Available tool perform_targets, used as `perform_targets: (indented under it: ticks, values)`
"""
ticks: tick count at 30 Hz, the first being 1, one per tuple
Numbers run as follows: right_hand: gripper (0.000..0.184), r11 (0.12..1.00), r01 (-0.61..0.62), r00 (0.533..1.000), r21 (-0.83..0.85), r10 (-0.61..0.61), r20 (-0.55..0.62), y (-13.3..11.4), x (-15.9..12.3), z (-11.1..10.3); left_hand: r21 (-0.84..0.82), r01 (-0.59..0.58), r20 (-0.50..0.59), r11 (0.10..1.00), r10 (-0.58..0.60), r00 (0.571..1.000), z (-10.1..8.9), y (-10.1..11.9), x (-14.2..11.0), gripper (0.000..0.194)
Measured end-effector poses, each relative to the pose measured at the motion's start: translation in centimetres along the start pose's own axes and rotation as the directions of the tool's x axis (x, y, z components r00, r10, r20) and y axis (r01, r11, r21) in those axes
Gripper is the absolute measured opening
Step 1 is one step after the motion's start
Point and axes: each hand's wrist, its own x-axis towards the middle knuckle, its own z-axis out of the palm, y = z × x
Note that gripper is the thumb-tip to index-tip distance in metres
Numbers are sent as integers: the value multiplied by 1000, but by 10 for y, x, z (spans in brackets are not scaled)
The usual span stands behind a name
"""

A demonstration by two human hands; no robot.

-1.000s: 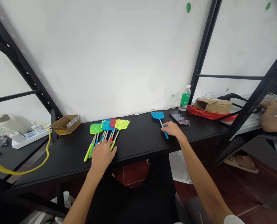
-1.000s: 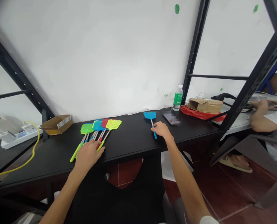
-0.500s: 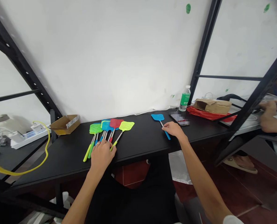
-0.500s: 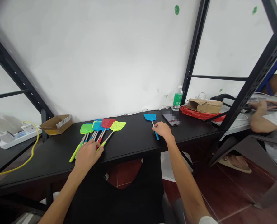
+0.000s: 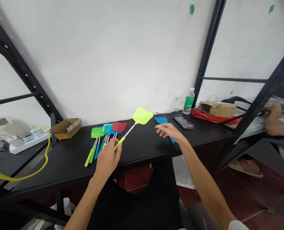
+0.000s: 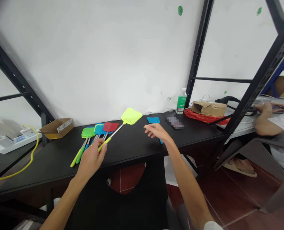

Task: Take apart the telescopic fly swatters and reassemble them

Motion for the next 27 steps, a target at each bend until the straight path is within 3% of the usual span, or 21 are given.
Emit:
perform_targets:
  ticks: [5,10,14,19,23,27]
  values:
    - [46,911,-50,965,409,-61,254,-3,-2,42,-118,-85,43,989,91,995,3,14,-6,18]
    - [42,764,-68,974,641,-89,210,1,-2,72,-188,-129,102,974,150,983,7,16,-10,17]
    - [37,755,0,972,656,-154,176,-2,-5,82,-195,-118,138,974,146,980,6,19,-10,19]
    - [40,832,116,980,543,-184,72,-8,-10,95,-187,-125,125,974,150,981,8,23,-10,28]
    - [43,886,196,962,420,-256,92,-7,-16,111,-141,-129,114,982,146,983,13,23,-12,27]
    - [43,883,239,955,403,-288,65,-4,-17,122,-137,-120,131,983,138,982,13,24,-14,26]
